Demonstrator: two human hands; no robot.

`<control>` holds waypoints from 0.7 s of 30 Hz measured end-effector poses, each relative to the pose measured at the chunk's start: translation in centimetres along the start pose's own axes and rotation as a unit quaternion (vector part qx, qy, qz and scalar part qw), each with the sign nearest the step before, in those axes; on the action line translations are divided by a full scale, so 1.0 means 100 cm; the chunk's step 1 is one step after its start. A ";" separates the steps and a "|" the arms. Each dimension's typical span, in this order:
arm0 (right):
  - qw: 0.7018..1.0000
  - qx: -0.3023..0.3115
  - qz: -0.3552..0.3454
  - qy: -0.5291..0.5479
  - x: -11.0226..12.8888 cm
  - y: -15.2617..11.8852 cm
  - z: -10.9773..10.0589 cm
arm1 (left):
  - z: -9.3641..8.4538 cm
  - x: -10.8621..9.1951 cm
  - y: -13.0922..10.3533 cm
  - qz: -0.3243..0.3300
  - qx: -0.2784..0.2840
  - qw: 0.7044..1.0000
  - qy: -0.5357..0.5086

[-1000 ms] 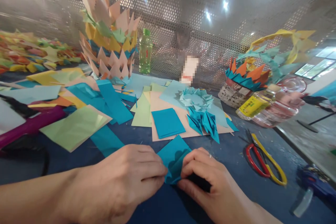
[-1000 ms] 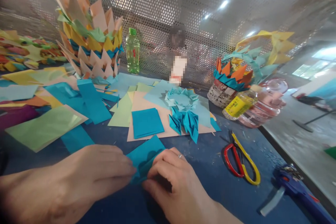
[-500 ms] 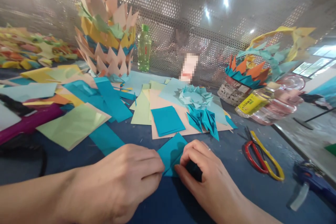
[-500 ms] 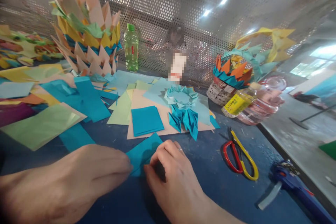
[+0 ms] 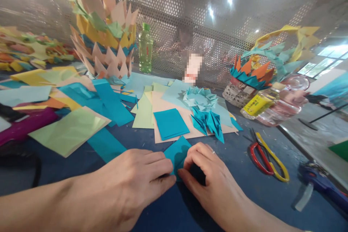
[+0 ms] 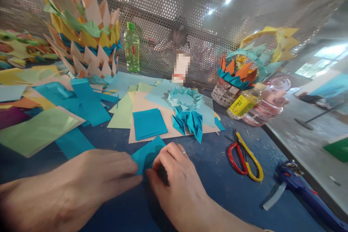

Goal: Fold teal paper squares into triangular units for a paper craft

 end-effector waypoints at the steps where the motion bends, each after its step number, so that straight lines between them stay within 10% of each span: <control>1: 1.000 0.000 0.004 0.001 0.000 -0.001 0.000 | -0.001 -0.001 0.001 0.005 0.001 1.000 -0.010; 21: 0.997 0.048 0.041 0.035 -0.008 -0.005 -0.003 | -0.007 -0.004 0.006 0.011 -0.022 0.999 -0.033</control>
Point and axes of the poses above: each hand's wrist, its own y-axis towards the middle knuckle, its own z-axis out of the palm, x = y × z, the point moved 4 cm from there along y, towards the middle knuckle, and after that the axes turned 12 degrees about -z, right-handed, at the moved point
